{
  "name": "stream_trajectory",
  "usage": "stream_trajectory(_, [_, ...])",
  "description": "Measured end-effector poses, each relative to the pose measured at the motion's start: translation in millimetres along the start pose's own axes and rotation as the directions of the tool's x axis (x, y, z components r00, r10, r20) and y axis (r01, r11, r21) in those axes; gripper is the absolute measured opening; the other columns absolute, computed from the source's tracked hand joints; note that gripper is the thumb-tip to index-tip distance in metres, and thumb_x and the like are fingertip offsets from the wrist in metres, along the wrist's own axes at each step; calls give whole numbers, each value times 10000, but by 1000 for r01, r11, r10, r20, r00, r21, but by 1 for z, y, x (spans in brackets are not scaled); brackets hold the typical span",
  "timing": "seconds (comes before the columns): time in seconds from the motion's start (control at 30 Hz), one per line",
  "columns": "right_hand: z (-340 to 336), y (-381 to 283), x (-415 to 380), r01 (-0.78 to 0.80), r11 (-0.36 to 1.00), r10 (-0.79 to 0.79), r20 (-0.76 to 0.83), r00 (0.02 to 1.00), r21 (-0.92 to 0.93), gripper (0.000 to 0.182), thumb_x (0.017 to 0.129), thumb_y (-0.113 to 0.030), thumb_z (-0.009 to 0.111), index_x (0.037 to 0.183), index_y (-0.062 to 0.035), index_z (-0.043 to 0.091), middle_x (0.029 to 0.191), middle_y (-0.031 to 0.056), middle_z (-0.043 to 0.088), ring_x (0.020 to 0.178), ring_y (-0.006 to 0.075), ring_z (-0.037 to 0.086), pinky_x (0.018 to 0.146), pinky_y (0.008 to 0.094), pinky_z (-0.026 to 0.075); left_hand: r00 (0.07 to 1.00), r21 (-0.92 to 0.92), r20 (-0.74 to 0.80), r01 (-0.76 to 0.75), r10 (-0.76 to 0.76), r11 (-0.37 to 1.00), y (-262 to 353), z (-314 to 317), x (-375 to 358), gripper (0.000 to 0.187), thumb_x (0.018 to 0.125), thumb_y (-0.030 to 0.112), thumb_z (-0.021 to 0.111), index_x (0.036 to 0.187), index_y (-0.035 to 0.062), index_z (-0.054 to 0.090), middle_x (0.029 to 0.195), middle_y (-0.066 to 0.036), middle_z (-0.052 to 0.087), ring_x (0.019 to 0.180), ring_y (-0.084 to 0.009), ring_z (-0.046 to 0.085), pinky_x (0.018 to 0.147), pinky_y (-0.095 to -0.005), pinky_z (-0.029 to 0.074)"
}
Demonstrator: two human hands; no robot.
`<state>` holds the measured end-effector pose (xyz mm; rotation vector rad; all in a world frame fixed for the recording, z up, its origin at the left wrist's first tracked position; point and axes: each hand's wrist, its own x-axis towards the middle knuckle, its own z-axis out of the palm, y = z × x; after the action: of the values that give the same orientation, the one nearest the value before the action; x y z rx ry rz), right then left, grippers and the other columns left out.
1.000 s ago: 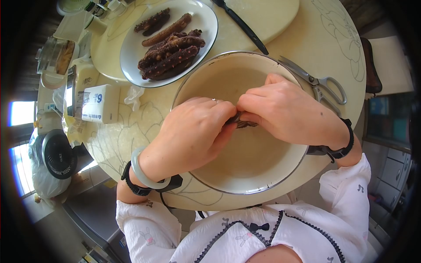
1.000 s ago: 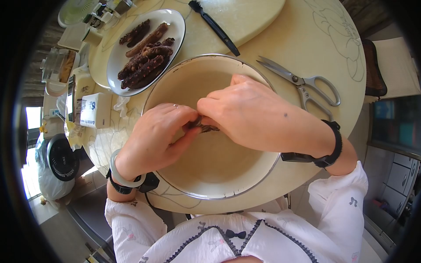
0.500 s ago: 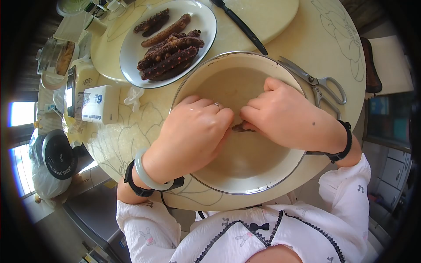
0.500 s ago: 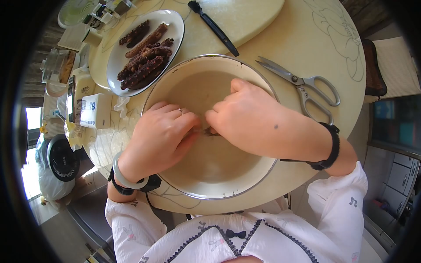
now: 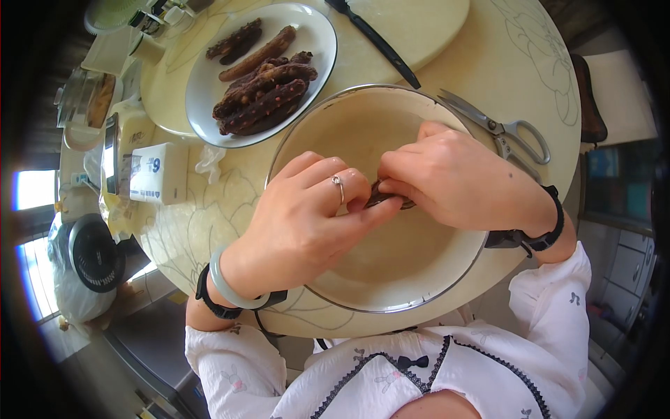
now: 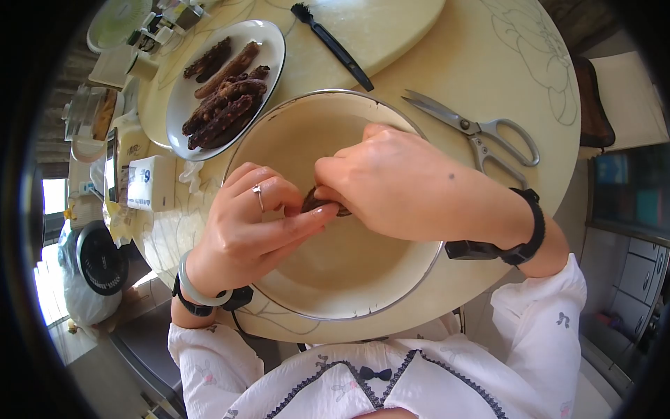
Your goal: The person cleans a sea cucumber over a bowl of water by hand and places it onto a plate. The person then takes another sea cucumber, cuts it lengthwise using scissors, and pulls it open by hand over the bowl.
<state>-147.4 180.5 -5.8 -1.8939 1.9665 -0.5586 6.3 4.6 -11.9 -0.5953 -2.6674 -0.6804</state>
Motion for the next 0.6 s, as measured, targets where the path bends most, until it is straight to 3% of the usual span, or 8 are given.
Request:
stream_trajectory(0.07, [-2, -2, 0, -23, 1000, 23, 64, 998, -5, 176, 936, -184, 597, 874, -24, 634, 803, 130, 685, 764, 325, 646, 809, 385, 477, 999, -30, -44, -23, 22, 999, -1, 1, 1, 311, 648, 37, 826, 944, 84, 742, 808, -20, 576, 696, -221, 560, 635, -365, 426])
stream_trajectory(0.3, [2, 0, -1, -5, 1000, 3, 63, 998, 29, 174, 943, -170, 585, 881, -15, 634, 804, 141, 684, 766, 331, 640, 806, 376, 477, 1000, -29, 1, 4, -4, 1000, -2, -1, 1, 266, 633, 22, 823, 878, 69, 730, 841, -34, 605, 720, -235, 578, 638, -364, 434])
stream_trajectory(0.4, [2, -2, -1, -10, 999, 9, 19, 1000, 53, 174, 940, -170, 587, 884, -12, 634, 811, 153, 684, 767, 349, 640, 791, 391, 486, 997, 9, -76, 11, -10, 1000, 0, 3, 2, 252, 635, 22, 824, 859, 59, 714, 844, -39, 604, 730, -247, 585, 645, -366, 441])
stream_trajectory(0.5, [2, -4, 0, -43, 993, 38, 46, 998, 111, 178, 935, -172, 590, 883, -6, 633, 817, 166, 684, 767, 373, 641, 765, 412, 497, 992, 55, -112, -54, 60, 997, -2, 5, 2, 151, 697, 51, 758, 793, 63, 643, 813, -16, 568, 713, -201, 570, 618, -342, 413])
stream_trajectory(0.6, [7, -2, -1, -34, 993, 33, 4, 999, 114, 152, 924, -174, 658, 899, -30, 619, 751, 132, 660, 702, 381, 596, 700, 429, 495, 991, 81, -121, -52, 61, 995, -1, 7, 2, 165, 684, 57, 758, 794, 61, 635, 823, -21, 569, 725, -200, 571, 627, -344, 417])
